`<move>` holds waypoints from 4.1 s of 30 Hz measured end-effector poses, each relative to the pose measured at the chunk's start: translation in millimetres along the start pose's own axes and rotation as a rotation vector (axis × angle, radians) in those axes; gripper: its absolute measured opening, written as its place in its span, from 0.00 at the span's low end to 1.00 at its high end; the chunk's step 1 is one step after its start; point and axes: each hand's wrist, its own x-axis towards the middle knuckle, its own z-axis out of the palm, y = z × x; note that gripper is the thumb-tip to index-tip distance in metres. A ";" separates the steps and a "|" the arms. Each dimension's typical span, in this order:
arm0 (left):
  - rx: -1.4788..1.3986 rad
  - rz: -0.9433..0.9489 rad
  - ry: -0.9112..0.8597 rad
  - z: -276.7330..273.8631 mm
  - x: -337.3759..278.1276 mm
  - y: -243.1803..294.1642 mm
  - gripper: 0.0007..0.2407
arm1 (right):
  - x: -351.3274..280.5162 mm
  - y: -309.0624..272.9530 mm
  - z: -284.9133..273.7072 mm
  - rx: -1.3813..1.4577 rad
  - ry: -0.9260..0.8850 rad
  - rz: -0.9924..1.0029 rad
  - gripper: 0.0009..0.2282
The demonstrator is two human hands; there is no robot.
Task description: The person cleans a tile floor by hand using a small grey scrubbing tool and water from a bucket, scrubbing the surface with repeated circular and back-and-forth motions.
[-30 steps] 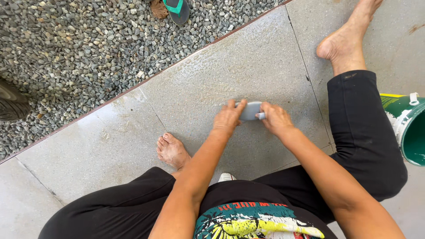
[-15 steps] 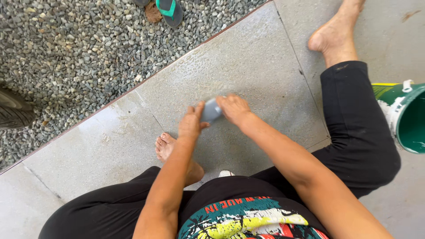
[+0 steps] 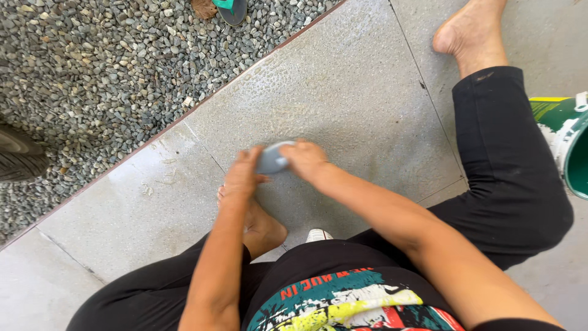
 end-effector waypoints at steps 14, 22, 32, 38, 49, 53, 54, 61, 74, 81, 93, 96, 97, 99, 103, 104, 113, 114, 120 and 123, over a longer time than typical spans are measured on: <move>-0.051 0.127 0.129 24.8 36.5 77.1 0.37 | -22.3 92.8 -21.5 -0.127 -0.013 0.056 0.16; -0.222 0.062 0.158 -5.4 29.1 14.0 0.37 | 46.2 21.6 -17.3 -0.131 0.329 -0.010 0.07; 0.137 -0.016 0.460 -23.3 42.7 42.0 0.35 | 88.7 26.9 -62.0 -0.052 0.261 -0.089 0.08; 0.090 0.331 0.523 -25.9 117.4 188.3 0.36 | 23.0 184.8 -118.4 -0.130 0.241 0.237 0.04; 0.112 0.325 0.358 -17.7 69.0 122.4 0.38 | 27.8 124.6 -79.6 0.004 0.264 0.188 0.04; 0.096 0.149 0.349 -10.6 34.3 75.8 0.36 | 42.4 70.3 -67.3 -0.018 0.124 0.141 0.06; 0.119 0.130 0.382 -4.1 32.1 67.8 0.37 | 43.9 62.8 -65.6 0.040 0.077 0.164 0.08; 0.175 0.293 0.351 1.7 76.7 155.9 0.39 | -23.2 144.1 -76.6 0.135 0.147 0.259 0.02; 0.213 0.141 0.190 17.2 13.7 77.9 0.31 | -12.9 53.2 -36.6 0.059 0.131 0.161 0.04; 0.313 0.063 0.230 22.9 4.1 71.2 0.36 | 0.4 38.8 -38.0 0.025 -0.066 0.134 0.14; 0.365 0.337 0.222 47.4 -16.6 148.0 0.32 | -99.7 83.9 -28.2 0.066 -0.075 0.456 0.14; 0.327 0.168 0.145 35.6 -35.2 86.5 0.29 | -74.5 22.7 -10.8 0.187 0.008 0.229 0.08; 0.328 0.165 0.123 23.8 -55.1 78.8 0.29 | -65.6 4.2 -5.8 0.199 -0.009 0.235 0.08; 0.358 -0.112 0.022 -3.1 -87.0 65.3 0.24 | -42.6 -28.7 3.2 -0.171 0.111 0.010 0.06; 0.311 -0.112 0.070 28.3 -48.5 51.3 0.30 | -34.4 -21.1 -16.8 0.017 -0.017 0.049 0.05; 0.274 -0.047 0.099 33.1 -43.2 56.1 0.29 | -37.2 -11.9 -14.3 -0.093 0.007 0.040 0.05; 0.259 0.406 0.376 39.3 65.6 210.9 0.34 | -81.3 179.2 -71.0 0.054 0.123 0.347 0.06; 0.267 0.441 0.453 39.4 77.9 229.8 0.34 | -85.3 197.8 -78.5 0.097 0.150 0.379 0.04; 0.256 0.380 0.278 18.6 69.7 173.4 0.35 | -48.8 167.5 -48.7 0.026 0.349 0.238 0.08; 0.343 0.217 0.229 19.8 45.8 112.3 0.36 | -16.7 113.2 -32.8 -0.042 0.338 0.097 0.04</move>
